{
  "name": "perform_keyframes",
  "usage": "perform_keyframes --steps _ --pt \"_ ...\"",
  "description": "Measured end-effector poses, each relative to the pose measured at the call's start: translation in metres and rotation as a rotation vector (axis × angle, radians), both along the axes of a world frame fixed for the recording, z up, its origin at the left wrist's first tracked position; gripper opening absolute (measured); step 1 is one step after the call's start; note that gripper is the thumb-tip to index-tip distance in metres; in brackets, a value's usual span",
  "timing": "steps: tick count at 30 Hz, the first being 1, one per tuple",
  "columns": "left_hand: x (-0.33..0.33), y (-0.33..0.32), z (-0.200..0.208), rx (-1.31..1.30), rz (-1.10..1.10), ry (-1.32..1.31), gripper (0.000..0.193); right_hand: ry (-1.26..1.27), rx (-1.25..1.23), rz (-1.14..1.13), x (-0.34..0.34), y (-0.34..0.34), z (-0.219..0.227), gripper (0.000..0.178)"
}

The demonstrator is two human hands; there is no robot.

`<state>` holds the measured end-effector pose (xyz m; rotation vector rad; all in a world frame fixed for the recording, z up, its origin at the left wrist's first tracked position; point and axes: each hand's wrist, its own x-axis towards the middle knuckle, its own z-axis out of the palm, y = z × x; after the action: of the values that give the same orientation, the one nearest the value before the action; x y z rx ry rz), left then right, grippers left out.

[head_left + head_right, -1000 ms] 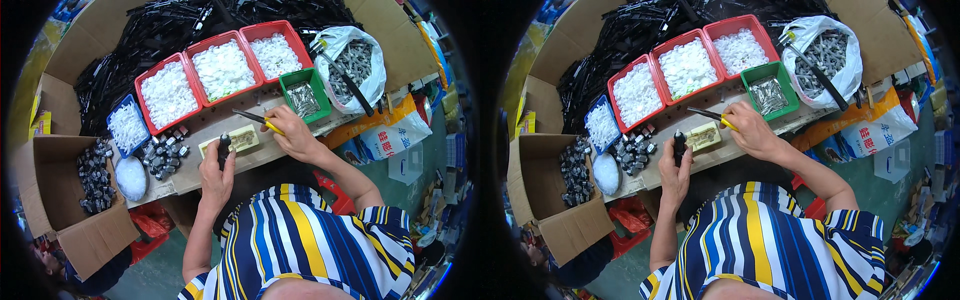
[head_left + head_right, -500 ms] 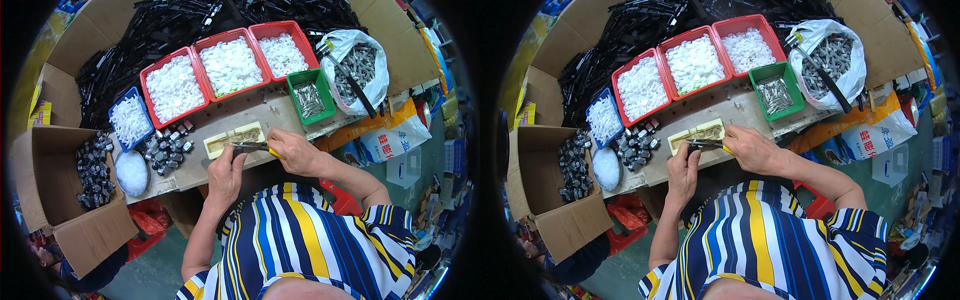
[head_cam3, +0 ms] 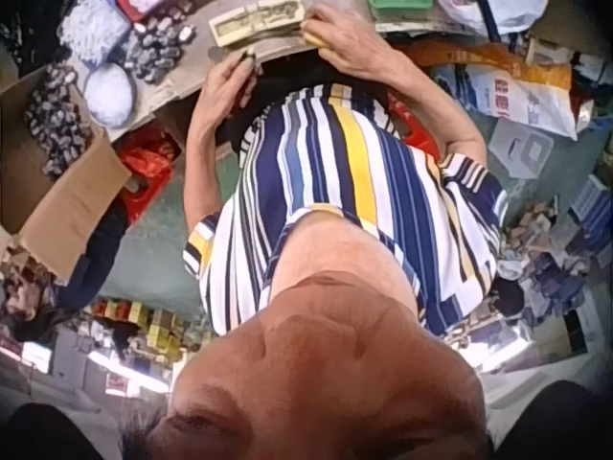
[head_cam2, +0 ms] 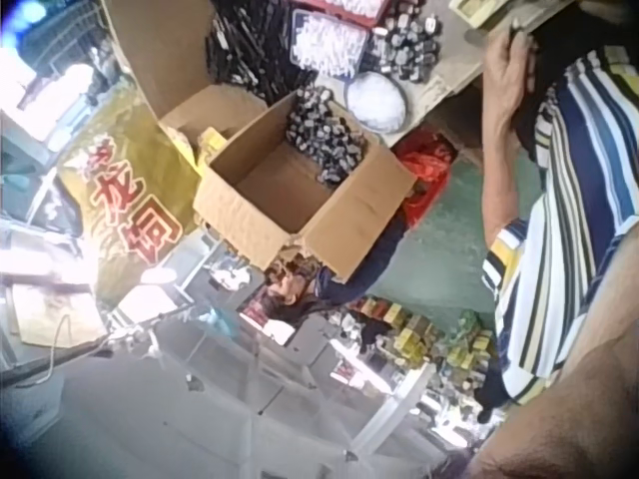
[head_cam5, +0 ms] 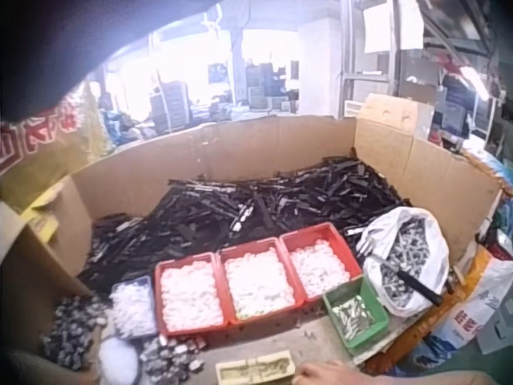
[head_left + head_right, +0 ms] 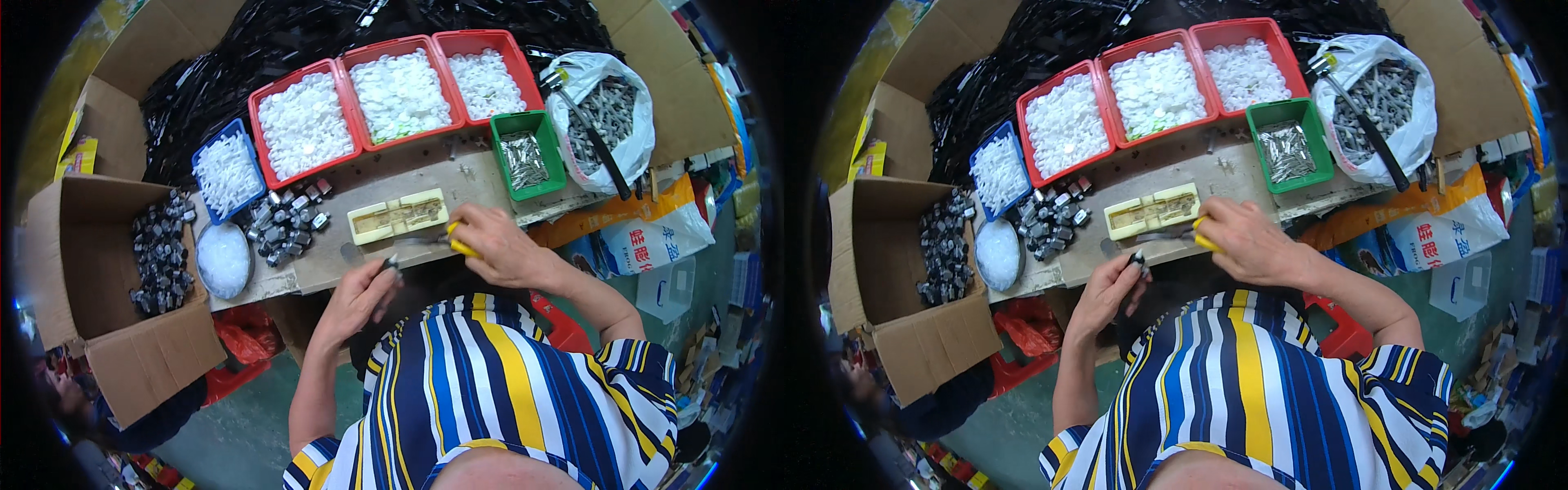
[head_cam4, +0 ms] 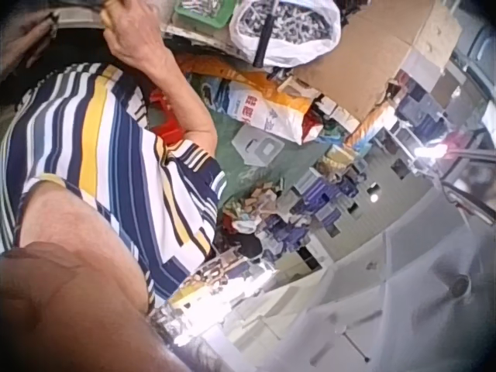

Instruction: The person assembles small metal locks at a workbench. They pick up metal lock bodies and white plastic components, insert the parts into a wooden jig, and use a hammer to secure them. The person then uses pliers to adjust the mechanism and places the finished locks into a cardboard box.

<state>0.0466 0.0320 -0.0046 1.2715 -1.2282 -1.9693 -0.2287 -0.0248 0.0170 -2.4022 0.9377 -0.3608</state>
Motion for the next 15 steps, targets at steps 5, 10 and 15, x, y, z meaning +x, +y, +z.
perform_keyframes --steps 5,10,15 --pt "0.064 0.056 -0.009 -0.273 -0.149 -1.01 0.033 0.153 -0.087 -0.196 -0.012 -0.019 -0.017 0.031" --pt "0.088 0.078 -0.017 -0.4 -0.065 -1.257 0.024 0.233 -0.231 -0.273 -0.004 -0.02 -0.031 0.021" --pt "0.052 0.03 0.004 -0.81 0.161 -1.06 0.014 0.306 -0.251 -0.266 -0.002 -0.019 -0.032 0.025"
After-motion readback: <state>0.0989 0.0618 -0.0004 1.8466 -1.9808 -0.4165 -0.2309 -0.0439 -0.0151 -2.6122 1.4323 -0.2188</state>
